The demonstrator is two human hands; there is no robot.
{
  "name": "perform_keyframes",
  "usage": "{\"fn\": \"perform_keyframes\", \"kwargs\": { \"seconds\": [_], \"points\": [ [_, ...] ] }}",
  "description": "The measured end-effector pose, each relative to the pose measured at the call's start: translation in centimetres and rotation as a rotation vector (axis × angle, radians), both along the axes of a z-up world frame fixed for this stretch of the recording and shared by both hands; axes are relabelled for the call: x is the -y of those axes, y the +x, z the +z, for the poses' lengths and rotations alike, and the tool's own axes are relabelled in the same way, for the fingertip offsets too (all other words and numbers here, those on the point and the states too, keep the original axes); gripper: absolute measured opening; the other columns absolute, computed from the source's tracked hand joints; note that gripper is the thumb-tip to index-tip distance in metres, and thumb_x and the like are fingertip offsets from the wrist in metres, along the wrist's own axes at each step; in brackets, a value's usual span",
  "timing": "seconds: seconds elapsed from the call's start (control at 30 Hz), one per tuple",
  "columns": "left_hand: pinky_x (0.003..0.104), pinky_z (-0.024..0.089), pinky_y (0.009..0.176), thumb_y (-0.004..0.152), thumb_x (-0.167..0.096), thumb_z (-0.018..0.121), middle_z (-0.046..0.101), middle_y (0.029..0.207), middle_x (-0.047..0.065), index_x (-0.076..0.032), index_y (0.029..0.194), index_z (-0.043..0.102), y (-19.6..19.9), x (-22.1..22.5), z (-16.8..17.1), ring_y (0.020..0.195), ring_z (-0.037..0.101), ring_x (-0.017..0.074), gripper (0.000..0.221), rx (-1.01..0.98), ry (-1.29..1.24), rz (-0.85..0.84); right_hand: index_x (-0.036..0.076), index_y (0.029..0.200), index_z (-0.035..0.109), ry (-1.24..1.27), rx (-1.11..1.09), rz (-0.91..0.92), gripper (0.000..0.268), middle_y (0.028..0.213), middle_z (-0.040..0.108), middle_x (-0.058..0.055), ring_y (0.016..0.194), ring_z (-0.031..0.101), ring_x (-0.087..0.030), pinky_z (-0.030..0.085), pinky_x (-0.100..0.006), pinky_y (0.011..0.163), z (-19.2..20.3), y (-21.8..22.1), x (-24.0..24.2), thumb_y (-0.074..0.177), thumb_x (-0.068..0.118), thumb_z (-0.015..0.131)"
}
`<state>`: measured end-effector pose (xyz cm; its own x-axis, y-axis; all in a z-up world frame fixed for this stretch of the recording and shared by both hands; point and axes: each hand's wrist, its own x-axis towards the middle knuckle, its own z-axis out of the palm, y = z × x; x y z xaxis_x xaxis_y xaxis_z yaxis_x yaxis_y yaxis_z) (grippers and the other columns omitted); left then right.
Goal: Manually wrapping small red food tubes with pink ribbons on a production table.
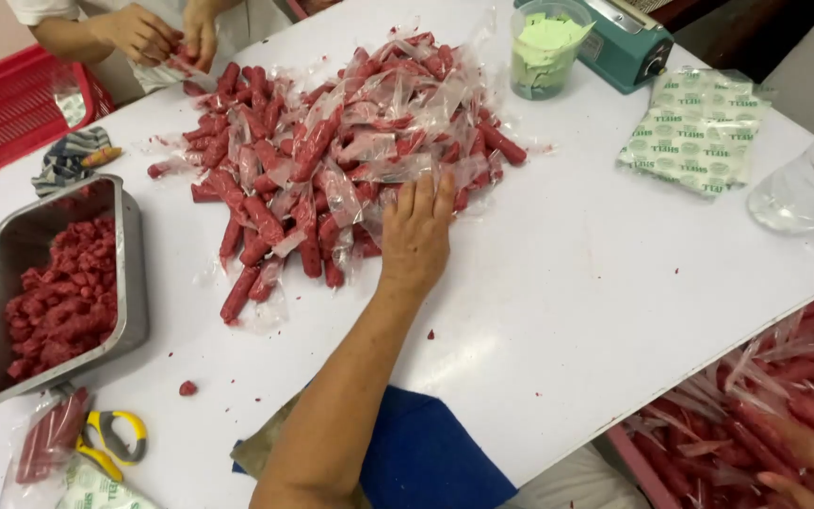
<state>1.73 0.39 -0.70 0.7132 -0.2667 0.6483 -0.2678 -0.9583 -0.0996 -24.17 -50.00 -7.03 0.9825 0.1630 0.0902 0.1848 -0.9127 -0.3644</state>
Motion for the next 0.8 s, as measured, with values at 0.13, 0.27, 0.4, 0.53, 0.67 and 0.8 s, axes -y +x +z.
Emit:
{"fn": "perform_keyframes", "kwargs": {
  "seconds": [0.13, 0.27, 0.4, 0.53, 0.67, 0.8],
  "points": [
    [0.042, 0.043, 0.078, 0.077, -0.01, 0.066, 0.066, 0.105, 0.001, -0.015, 0.103, 0.071, 1.9, -1.7, 1.3, 0.097, 0.056, 0.026, 0.027, 0.199, 0.006, -0.047, 0.04, 0.131, 0.067, 0.049, -0.239, -0.038, 0.055, 0.133, 0.073, 0.018, 0.123, 0.069, -0.005, 0.052, -0.026, 0.106, 6.7, 2.9, -9.6, 0.076, 0.039, 0.072],
    [0.04, 0.042, 0.077, 0.096, -0.022, 0.062, 0.062, 0.073, 0.001, -0.011, 0.078, 0.061, -5.1, -2.4, 10.3, 0.073, 0.057, 0.0242, 0.021, -0.097, -0.589, -0.412, 0.015, 0.134, 0.064, 0.362, -0.032, 0.212, 0.044, 0.139, 0.066, -0.001, 0.127, 0.061, -0.017, 0.04, -0.032, 0.11, 15.0, 8.6, -22.0, 0.094, 0.032, 0.054],
    [0.035, 0.049, 0.08, 0.095, -0.031, 0.068, 0.066, 0.081, -0.003, -0.024, 0.087, 0.069, -10.4, -1.6, 11.6, 0.086, 0.066, 0.0222, 0.01, -0.12, -0.678, -0.454, 0.007, 0.143, 0.054, 0.662, 0.132, 0.457, 0.047, 0.142, 0.059, -0.014, 0.132, 0.054, -0.035, 0.04, -0.051, 0.11, 16.5, 14.1, -31.4, 0.098, 0.02, 0.05],
    [0.033, 0.054, 0.075, 0.099, -0.017, 0.061, 0.071, 0.096, 0.006, -0.011, 0.094, 0.068, -17.1, 0.7, 12.6, 0.084, 0.068, 0.0215, 0.01, -0.262, -1.141, -0.685, 0.007, 0.075, 0.066, 0.726, 0.035, 0.455, 0.028, 0.074, 0.062, -0.013, 0.067, 0.059, -0.026, 0.046, -0.037, 0.06, 9.7, 13.1, -32.6, 0.095, 0.025, 0.056],
    [0.027, 0.05, 0.051, 0.105, -0.014, 0.051, 0.051, 0.056, 0.008, -0.002, 0.08, 0.06, -22.6, 1.0, 14.6, 0.05, 0.065, 0.0237, 0.029, -0.429, -1.716, -0.916, 0.001, 0.074, 0.066, 1.143, -0.177, 0.628, 0.028, 0.076, 0.062, -0.012, 0.079, 0.059, -0.022, 0.053, -0.045, 0.086, 14.2, 6.6, -34.9, 0.092, 0.011, 0.047],
    [0.041, 0.034, 0.118, 0.101, -0.014, 0.054, 0.056, 0.059, 0.005, -0.003, 0.084, 0.063, -28.7, -2.6, 17.3, 0.068, 0.067, 0.0226, 0.022, -0.345, -1.427, -0.907, 0.008, 0.083, 0.062, 0.851, -0.016, 0.883, 0.028, 0.095, 0.068, -0.008, 0.107, 0.065, -0.026, 0.005, -0.055, 0.122, 17.0, 4.0, -34.6, 0.101, 0.014, 0.041]
  ]
}}
